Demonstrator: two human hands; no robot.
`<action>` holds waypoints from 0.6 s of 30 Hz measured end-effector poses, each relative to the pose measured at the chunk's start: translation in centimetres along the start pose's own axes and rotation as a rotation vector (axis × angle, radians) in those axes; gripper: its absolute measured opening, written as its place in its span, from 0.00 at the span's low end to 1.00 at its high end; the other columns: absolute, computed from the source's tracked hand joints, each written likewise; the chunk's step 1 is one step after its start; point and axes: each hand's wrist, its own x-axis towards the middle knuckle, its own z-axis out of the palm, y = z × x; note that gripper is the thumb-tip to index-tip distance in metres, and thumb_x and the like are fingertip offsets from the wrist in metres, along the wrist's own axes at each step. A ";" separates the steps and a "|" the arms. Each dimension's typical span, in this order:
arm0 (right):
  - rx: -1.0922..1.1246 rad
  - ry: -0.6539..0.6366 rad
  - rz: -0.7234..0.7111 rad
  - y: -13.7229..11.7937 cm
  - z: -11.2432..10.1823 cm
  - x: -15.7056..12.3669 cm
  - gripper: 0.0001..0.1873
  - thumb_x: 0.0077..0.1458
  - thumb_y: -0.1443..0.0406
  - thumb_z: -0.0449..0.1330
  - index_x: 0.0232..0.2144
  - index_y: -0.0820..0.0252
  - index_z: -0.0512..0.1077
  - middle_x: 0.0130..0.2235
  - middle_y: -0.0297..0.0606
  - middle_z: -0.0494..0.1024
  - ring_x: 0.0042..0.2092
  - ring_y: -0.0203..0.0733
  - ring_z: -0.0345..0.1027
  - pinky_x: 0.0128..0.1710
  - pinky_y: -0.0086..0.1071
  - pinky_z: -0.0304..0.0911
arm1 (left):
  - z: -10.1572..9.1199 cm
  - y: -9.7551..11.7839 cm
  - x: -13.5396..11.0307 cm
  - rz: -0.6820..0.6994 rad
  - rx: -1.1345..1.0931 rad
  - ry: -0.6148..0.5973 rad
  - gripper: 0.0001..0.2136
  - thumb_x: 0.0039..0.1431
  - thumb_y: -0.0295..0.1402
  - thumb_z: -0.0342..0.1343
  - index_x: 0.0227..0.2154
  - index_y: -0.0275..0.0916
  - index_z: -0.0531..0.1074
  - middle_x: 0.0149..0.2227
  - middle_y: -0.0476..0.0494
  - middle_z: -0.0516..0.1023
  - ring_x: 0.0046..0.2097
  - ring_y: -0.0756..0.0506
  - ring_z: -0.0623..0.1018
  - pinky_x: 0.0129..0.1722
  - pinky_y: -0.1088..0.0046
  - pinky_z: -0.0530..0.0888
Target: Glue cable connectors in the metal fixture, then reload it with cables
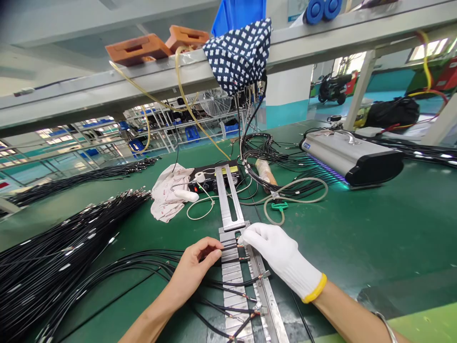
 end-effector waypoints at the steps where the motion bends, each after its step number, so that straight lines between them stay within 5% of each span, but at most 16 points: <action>1: 0.028 0.005 0.005 0.0 0.1 0.0 0.23 0.56 0.48 0.56 0.31 0.60 0.78 0.39 0.42 0.80 0.46 0.52 0.73 0.52 0.41 0.66 | 0.0 0.0 0.0 -0.002 0.003 -0.005 0.16 0.59 0.45 0.54 0.36 0.35 0.73 0.36 0.44 0.74 0.38 0.46 0.70 0.41 0.70 0.66; 12: 0.088 0.027 0.027 0.3 0.7 0.0 0.23 0.54 0.47 0.55 0.31 0.61 0.76 0.40 0.44 0.80 0.46 0.52 0.73 0.52 0.42 0.66 | 0.1 0.1 -0.1 0.020 0.022 -0.014 0.15 0.60 0.44 0.54 0.36 0.36 0.74 0.36 0.44 0.75 0.38 0.46 0.72 0.42 0.71 0.67; 18: -0.009 0.143 0.006 1.3 -0.4 0.6 0.22 0.57 0.48 0.55 0.33 0.59 0.77 0.40 0.39 0.80 0.45 0.49 0.72 0.50 0.40 0.64 | -0.3 0.7 -0.3 0.156 0.220 0.097 0.11 0.66 0.38 0.52 0.36 0.39 0.77 0.37 0.46 0.77 0.39 0.47 0.75 0.41 0.71 0.68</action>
